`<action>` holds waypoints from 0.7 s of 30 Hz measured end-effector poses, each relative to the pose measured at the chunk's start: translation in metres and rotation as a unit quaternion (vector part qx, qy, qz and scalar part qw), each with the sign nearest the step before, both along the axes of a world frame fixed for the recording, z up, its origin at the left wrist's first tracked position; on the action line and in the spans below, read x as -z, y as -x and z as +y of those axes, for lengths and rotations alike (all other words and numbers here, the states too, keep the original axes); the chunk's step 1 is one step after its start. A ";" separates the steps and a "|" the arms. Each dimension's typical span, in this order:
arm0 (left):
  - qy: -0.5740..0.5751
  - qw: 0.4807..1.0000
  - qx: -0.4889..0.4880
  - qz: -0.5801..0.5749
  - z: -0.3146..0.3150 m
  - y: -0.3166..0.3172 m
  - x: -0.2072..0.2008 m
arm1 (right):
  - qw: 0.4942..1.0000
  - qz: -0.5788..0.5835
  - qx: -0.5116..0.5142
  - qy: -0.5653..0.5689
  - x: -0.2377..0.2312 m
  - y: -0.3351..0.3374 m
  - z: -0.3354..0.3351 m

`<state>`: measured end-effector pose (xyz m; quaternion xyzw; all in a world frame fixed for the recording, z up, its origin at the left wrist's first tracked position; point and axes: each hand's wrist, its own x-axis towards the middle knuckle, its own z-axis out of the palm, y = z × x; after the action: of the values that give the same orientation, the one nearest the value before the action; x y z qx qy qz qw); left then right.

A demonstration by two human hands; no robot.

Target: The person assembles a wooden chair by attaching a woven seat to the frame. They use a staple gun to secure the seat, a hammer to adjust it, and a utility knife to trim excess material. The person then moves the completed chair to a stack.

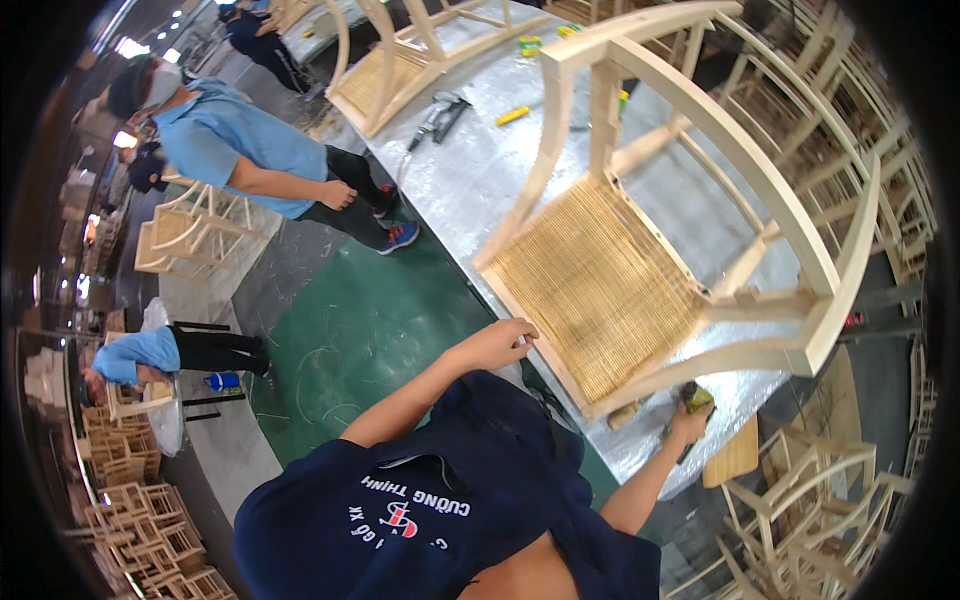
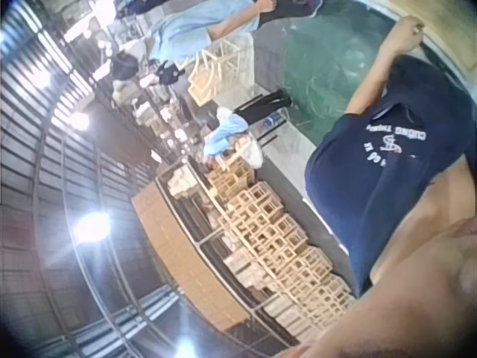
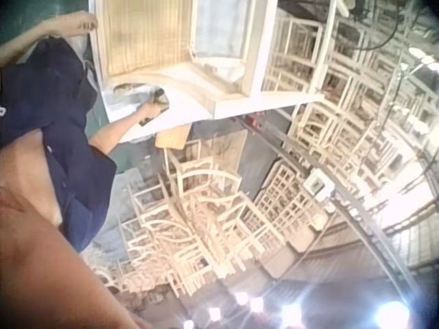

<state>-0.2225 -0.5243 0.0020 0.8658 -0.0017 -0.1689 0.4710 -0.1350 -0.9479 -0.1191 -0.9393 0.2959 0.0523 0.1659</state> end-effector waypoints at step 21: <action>0.087 0.994 -0.058 0.020 0.179 -0.242 0.078 | 0.985 -0.097 -0.088 -0.114 0.045 0.068 0.134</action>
<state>0.0194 -0.3448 -0.0764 0.8163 0.0434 -0.1580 0.5539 -0.2025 -0.8137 -0.1642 -0.9372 0.1872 0.0086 0.2943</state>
